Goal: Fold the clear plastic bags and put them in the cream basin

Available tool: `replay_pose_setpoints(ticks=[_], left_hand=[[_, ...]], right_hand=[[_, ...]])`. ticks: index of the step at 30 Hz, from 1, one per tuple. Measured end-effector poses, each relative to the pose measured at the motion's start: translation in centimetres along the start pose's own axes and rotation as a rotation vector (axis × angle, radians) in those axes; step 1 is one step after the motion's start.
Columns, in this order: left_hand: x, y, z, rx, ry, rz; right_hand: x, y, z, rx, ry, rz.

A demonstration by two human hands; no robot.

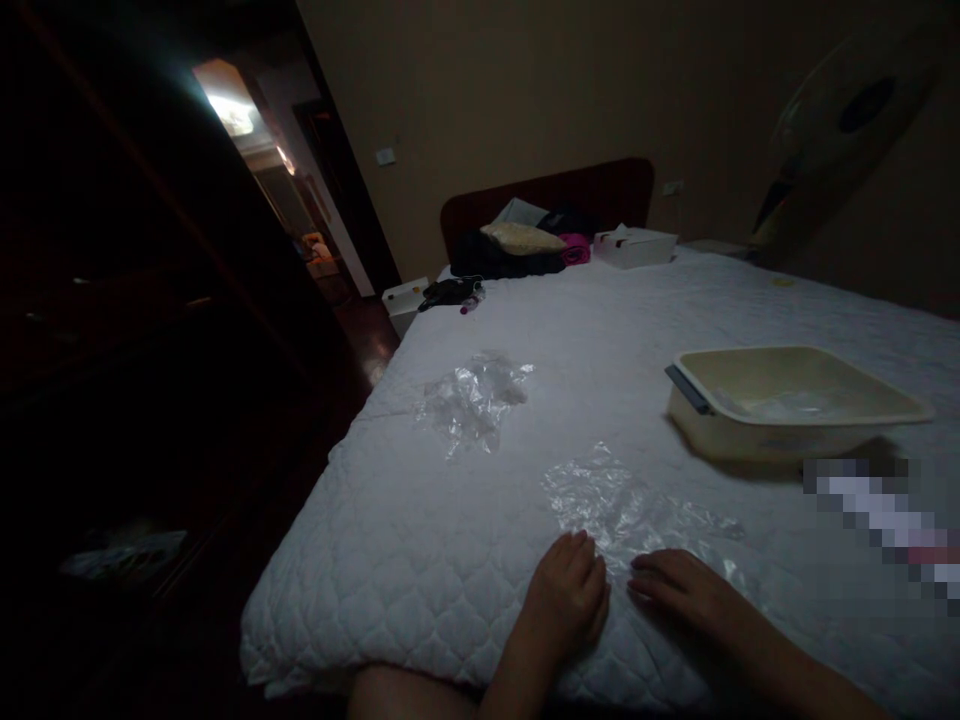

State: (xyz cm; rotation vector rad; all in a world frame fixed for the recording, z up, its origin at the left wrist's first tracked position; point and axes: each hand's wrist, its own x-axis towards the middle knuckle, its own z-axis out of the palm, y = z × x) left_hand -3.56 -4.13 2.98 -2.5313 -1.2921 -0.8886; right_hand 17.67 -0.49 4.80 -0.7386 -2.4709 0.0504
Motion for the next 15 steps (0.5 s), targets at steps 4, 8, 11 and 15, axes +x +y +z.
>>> replay_pose_setpoints(ticks=[4, 8, 11, 15], left_hand=[[-0.1, -0.2, 0.1, 0.010, -0.012, 0.043], [-0.2, -0.2, 0.2, 0.025, -0.010, 0.055], [-0.1, -0.1, 0.2, 0.018, -0.008, 0.051], [0.1, 0.1, 0.2, -0.012, -0.009, 0.050]], right_hand=[[-0.1, -0.3, -0.9, 0.014, -0.062, -0.062], [-0.9, -0.6, -1.2, 0.012, -0.115, -0.098], [-1.7, -0.7, -0.4, -0.049, -0.118, -0.148], [-1.6, -0.8, 0.1, -0.057, -0.098, -0.164]])
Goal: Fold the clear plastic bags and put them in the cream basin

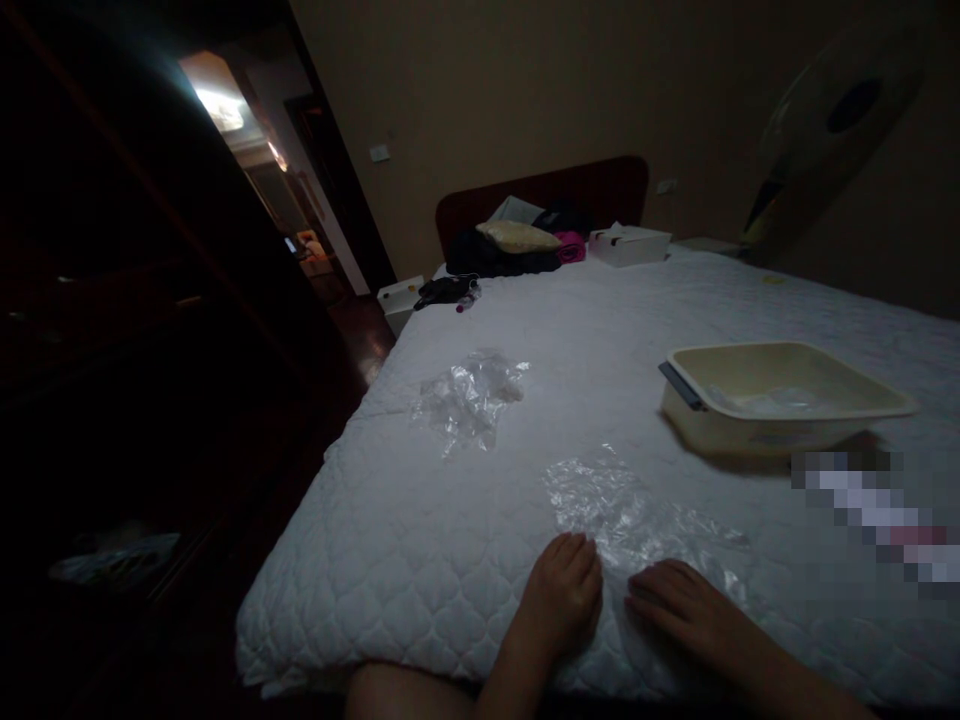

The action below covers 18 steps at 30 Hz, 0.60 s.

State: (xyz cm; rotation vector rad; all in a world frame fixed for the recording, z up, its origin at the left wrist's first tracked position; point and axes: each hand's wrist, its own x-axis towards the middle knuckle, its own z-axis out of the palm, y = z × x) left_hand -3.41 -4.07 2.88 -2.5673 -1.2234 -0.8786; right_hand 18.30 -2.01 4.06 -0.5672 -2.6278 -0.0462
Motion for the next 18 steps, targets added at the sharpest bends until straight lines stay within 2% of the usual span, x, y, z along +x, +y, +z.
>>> replay_pose_setpoints(ticks=[3, 7, 11, 14, 18], left_hand=[[0.1, 0.0, -0.1, -0.007, 0.003, 0.000], [0.1, -0.1, -0.1, -0.012, -0.006, -0.001], [0.0, -0.1, 0.0, 0.009, 0.003, 0.012], [0.0, -0.1, -0.1, 0.009, -0.020, 0.024], [0.0, 0.0, -0.2, 0.031, -0.049, 0.031]], right_hand=[[0.7, -0.1, -0.8, 0.087, -0.023, 0.049], [0.9, -0.2, -2.0, 0.158, -0.158, 0.068], [-0.2, -0.3, -1.5, 0.114, -0.200, 0.065], [-1.0, -0.1, -0.7, 0.072, -0.170, 0.034], [-1.0, -0.1, -0.2, 0.059, -0.054, 0.040]])
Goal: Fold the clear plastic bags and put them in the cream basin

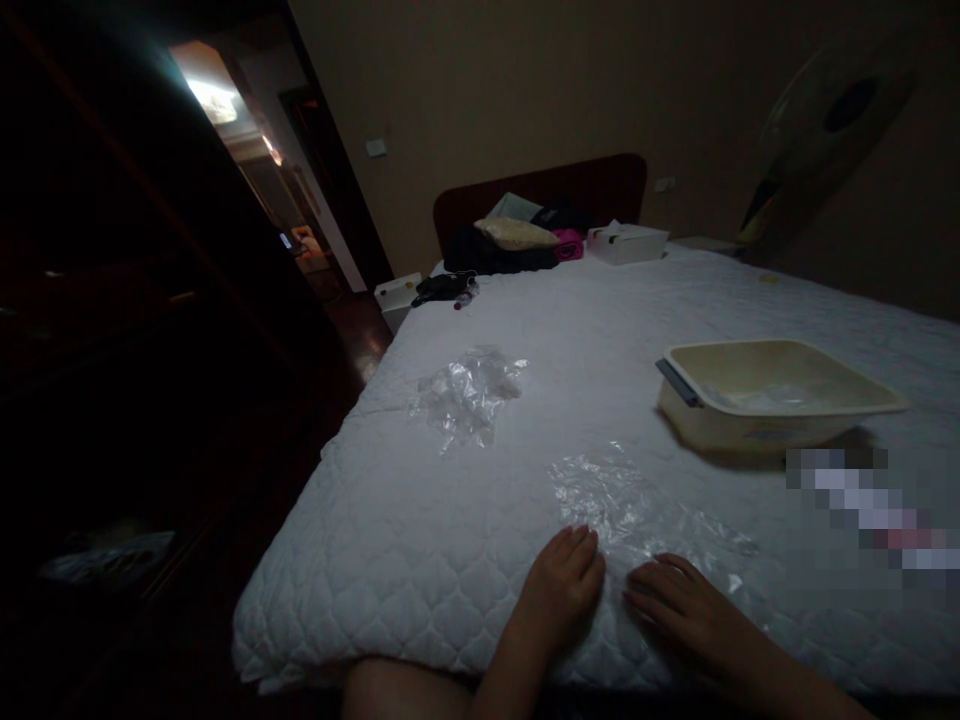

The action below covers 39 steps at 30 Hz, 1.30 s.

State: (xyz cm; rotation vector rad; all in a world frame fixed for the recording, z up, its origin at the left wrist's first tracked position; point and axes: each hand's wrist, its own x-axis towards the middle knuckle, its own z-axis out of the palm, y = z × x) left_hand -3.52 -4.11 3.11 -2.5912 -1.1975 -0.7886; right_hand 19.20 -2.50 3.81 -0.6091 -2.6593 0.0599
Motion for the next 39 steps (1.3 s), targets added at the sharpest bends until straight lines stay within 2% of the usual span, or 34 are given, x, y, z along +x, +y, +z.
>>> replay_pose_setpoints(ticks=[3, 7, 9, 12, 17, 20, 22, 24, 29, 32, 34, 37, 39], left_hand=[[0.1, 0.0, 0.0, 0.027, -0.017, 0.009], [0.2, 0.1, 0.3, 0.015, -0.004, 0.022], [0.2, 0.2, 0.5, 0.012, 0.010, 0.034], [0.2, 0.2, 0.6, 0.014, 0.044, 0.060], [0.2, 0.3, 0.6, 0.004, 0.076, 0.070], [0.3, 0.3, 0.6, 0.018, 0.038, 0.074], [0.3, 0.3, 0.5, 0.030, 0.014, 0.070], [0.3, 0.3, 0.5, 0.041, -0.009, 0.064], [0.1, 0.3, 0.6, 0.069, -0.048, 0.074], [0.0, 0.3, 0.8, 0.074, -0.051, 0.085], [0.0, 0.3, 0.8, 0.076, -0.053, 0.091], [0.0, 0.3, 0.7, 0.083, -0.043, 0.103], [0.1, 0.3, 0.6, 0.093, -0.024, 0.105]], right_hand=[[0.4, -0.2, -0.2, -0.030, 0.077, 0.020], [0.7, -0.6, -0.9, 0.000, 0.037, 0.044], [0.7, -0.7, -1.0, 0.041, 0.069, 0.079], [0.7, -0.7, -0.9, 0.112, 0.171, 0.222], [1.3, 0.0, -0.5, 0.154, 0.328, 0.552], [1.7, 0.8, -0.7, 0.198, 0.311, 0.732], [1.8, 1.2, -0.9, 0.227, 0.276, 0.793], [1.9, 1.3, -1.0, 0.193, 0.258, 0.791], [2.1, 1.2, -1.4, 0.097, 0.270, 0.633], [2.3, 1.4, -1.6, 0.095, 0.296, 0.670], [2.5, 1.7, -1.6, 0.122, 0.235, 0.671], [2.6, 2.2, -1.7, 0.169, 0.054, 0.562], [2.4, 2.5, -2.0, 0.168, 0.003, 0.498]])
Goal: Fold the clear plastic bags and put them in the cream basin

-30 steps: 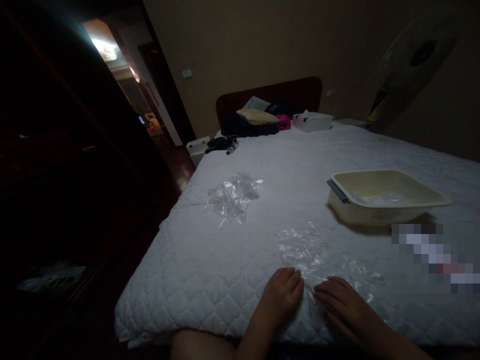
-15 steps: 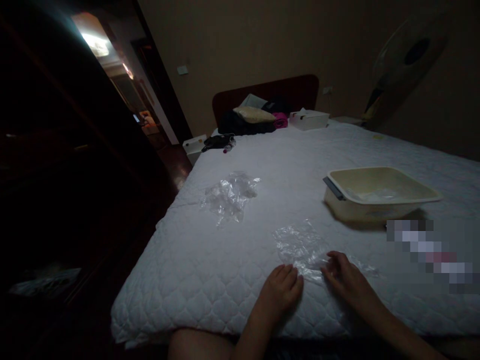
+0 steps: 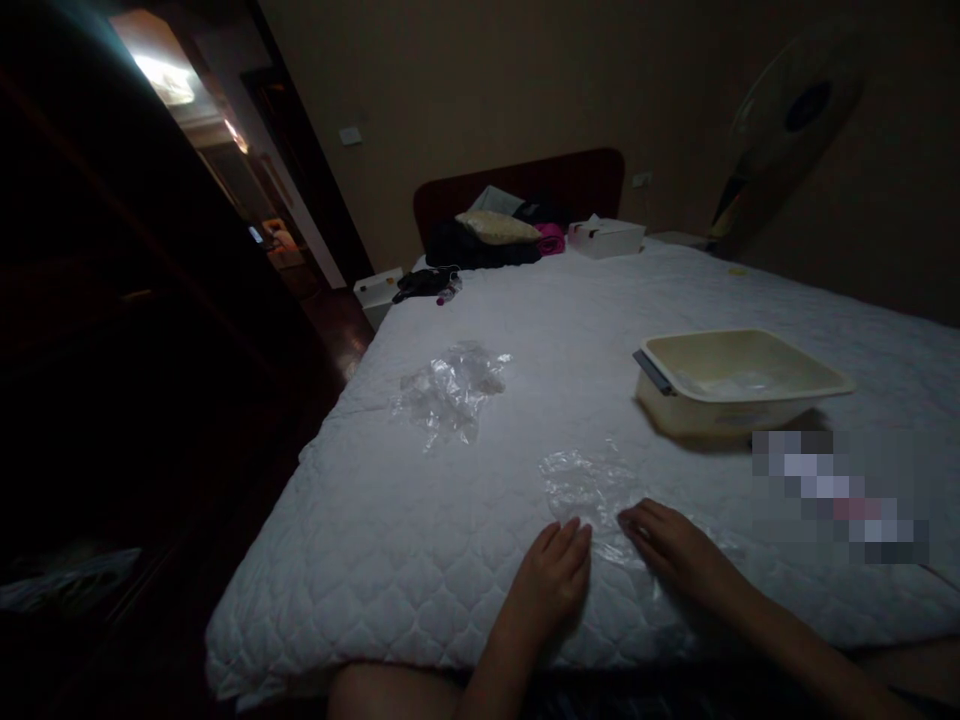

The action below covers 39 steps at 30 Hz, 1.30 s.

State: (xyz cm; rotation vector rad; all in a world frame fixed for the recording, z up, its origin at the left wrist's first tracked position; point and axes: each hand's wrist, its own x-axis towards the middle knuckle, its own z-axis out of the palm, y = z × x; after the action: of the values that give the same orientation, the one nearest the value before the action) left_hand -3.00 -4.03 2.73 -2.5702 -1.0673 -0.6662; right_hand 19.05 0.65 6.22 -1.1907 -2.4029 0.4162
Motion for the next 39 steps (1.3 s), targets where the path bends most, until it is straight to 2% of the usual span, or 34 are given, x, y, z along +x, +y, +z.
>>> replay_pose_setpoints(ticks=[6, 10, 15, 17, 20, 23, 32, 39], left_hand=[[0.4, 0.2, -0.6, 0.035, 0.082, 0.049], [0.7, 1.4, 0.1, 0.034, 0.147, 0.038], [0.7, 3.0, 1.8, -0.014, 0.098, 0.068], [0.6, 3.1, 2.0, -0.017, 0.088, 0.072], [0.5, 2.9, 1.9, -0.005, 0.072, 0.069], [0.5, 2.7, 1.8, 0.024, 0.027, 0.110], [0.4, 2.6, 1.9, 0.058, 0.005, 0.156], [0.4, 2.7, 2.0, 0.058, -0.025, 0.158]], right_hand=[[-2.9, 1.5, -1.4, -0.118, 0.049, -0.166], [-5.6, 2.3, -1.1, -0.243, 0.063, -0.268], [-6.2, 2.0, -0.3, -0.335, 0.137, -0.507], [-5.7, 1.7, -0.4, -0.332, 0.151, -0.541], [-5.0, 1.2, -0.7, -0.264, 0.152, -0.486], [-4.5, 0.9, -0.6, -0.183, 0.163, -0.347], [-2.8, 0.0, 1.9, -0.130, 0.296, 0.017], [-1.6, -1.0, 1.4, -0.115, 0.210, 0.136]])
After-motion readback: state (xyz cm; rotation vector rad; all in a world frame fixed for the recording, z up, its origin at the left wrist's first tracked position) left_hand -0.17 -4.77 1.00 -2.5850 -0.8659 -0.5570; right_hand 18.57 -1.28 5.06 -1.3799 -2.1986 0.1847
